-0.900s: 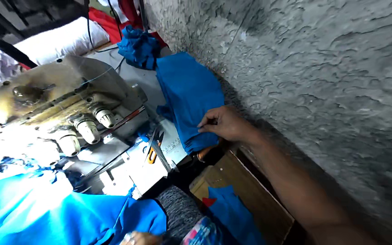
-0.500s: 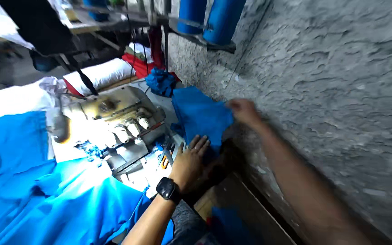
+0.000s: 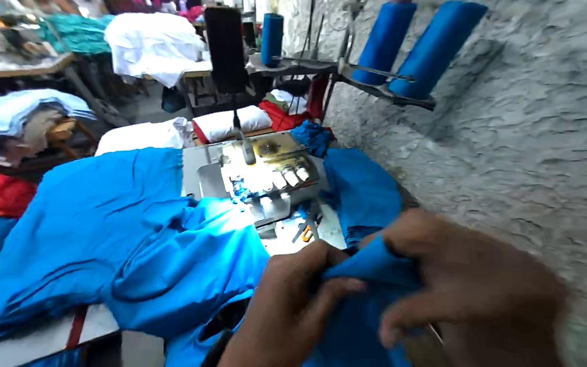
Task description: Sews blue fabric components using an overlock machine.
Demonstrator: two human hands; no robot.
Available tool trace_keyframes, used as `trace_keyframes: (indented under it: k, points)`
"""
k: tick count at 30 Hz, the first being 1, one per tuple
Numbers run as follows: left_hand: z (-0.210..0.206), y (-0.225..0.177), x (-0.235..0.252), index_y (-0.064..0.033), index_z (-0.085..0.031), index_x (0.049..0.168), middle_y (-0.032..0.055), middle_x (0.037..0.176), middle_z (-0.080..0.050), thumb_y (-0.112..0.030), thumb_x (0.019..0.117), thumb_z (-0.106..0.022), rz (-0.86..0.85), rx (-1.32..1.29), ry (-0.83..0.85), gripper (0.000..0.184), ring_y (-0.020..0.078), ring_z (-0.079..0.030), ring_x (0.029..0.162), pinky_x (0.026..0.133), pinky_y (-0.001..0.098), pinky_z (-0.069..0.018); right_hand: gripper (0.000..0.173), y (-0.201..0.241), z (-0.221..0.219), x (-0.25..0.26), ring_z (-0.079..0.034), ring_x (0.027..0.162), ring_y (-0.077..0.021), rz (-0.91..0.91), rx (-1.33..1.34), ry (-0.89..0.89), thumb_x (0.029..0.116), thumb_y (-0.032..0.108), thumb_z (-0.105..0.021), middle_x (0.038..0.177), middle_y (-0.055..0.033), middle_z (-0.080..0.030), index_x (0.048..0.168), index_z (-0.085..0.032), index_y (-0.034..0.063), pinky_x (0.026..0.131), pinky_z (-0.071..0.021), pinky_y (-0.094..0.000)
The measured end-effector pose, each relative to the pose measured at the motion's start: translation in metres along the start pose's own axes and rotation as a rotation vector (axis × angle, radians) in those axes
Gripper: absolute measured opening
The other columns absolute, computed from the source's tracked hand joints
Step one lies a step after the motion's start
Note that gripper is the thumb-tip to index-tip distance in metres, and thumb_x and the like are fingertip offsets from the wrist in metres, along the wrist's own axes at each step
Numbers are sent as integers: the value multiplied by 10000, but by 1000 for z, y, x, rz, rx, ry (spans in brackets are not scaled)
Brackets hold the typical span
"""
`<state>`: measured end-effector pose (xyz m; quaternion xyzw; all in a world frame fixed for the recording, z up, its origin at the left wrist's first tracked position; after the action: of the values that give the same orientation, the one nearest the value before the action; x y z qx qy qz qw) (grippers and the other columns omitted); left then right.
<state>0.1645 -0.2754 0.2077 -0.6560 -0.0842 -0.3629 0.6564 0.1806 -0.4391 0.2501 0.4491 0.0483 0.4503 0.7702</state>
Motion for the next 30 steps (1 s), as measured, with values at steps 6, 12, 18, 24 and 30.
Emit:
trace_keyframes:
  k: [6,12,18,24,30]
  points:
    - [130,83,-137,-87,-652,1188,-25,811,-685,-263,972,-675,710,446,-354,279,59,-642,675,632,258,-566,201,-155,-209,55,-695,913,-104,-523,1336,-106,1038,179,-570,1023,-14,-713,1229,-564,116,841,-593,-315]
    - [135,57,-190,-81,-558,1440,9,1256,-703,-315,917,-756,737,418,-227,606,119,-666,1155,998,362,-566,357,-107,-213,54,-737,904,-125,-451,810,-11,885,36,-762,1031,-53,-749,1212,-621,10,828,-633,-295]
    - [138,50,-141,-110,-685,1013,-46,898,-690,-245,1027,-616,447,256,-268,153,27,-661,820,743,224,-582,512,-68,-206,67,-729,798,-87,-308,628,-71,966,156,-721,944,-18,-756,1438,-531,94,741,-632,-254]
    - [172,-2,-58,-164,-717,1022,-128,922,-685,-214,955,-716,242,804,-126,83,-62,-617,782,674,104,-513,164,-52,-184,61,-659,719,23,-180,595,-410,1004,139,-669,848,1,-719,1046,-679,-19,635,-572,-138]
    - [158,107,-5,-60,-733,975,24,985,-700,-101,948,-695,187,882,-138,62,83,-652,947,847,250,-534,109,-159,-158,57,-689,694,-24,-425,382,-579,931,187,-755,799,27,-743,919,-769,80,649,-596,-180]
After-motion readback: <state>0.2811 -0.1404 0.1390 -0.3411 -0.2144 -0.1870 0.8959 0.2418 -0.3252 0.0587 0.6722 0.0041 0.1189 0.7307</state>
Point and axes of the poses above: each hand's wrist, its own x-axis towards the middle knuckle, its own z-axis out of the back of the hand, y = z × x, the point moved 6 cm from there along x, towards the middle knuckle
